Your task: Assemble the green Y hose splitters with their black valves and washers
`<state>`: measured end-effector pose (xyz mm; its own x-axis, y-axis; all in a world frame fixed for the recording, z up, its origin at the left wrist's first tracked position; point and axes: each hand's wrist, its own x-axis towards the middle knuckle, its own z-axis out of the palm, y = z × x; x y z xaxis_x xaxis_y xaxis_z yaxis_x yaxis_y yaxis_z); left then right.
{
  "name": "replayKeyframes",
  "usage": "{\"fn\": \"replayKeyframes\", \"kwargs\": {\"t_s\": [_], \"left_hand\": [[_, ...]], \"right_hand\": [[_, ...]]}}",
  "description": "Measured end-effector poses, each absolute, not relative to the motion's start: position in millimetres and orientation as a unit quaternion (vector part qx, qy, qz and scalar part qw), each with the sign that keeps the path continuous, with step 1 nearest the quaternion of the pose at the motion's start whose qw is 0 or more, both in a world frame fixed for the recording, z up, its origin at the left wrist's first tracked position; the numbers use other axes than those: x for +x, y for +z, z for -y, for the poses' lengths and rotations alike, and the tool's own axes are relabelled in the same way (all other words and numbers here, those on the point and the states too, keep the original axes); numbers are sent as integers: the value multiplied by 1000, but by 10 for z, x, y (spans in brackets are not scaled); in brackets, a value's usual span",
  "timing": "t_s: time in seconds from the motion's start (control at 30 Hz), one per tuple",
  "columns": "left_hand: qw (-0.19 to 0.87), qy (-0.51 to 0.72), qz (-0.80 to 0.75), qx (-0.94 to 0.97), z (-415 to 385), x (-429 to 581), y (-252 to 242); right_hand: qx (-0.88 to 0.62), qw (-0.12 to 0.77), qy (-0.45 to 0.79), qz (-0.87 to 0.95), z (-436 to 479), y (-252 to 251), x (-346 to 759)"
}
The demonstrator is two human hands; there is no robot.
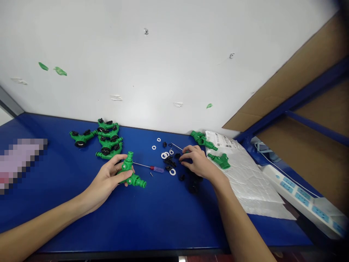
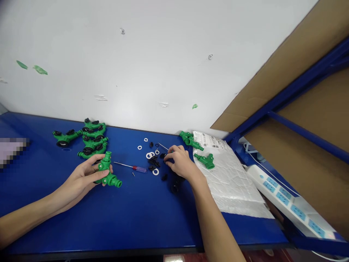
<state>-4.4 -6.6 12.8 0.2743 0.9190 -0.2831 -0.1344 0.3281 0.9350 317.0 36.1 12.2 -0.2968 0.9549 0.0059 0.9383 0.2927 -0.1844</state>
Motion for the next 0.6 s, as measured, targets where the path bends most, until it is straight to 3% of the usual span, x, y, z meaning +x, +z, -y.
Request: {"fn": "replayKeyframes", "kwargs": {"t_s": [0.27,0.47,0.6], "left_hand": [[674,387,-454,435,71,-52,143],[664,387,-461,444,84,-57,120],[655,382,-452,469,72,-69,69]], "right_hand": [[-587,82,109,798,-310,213,3102],[-557,161,115,806,-273,327,3065],[-557,242,191,771,-289,321,3037]]}}
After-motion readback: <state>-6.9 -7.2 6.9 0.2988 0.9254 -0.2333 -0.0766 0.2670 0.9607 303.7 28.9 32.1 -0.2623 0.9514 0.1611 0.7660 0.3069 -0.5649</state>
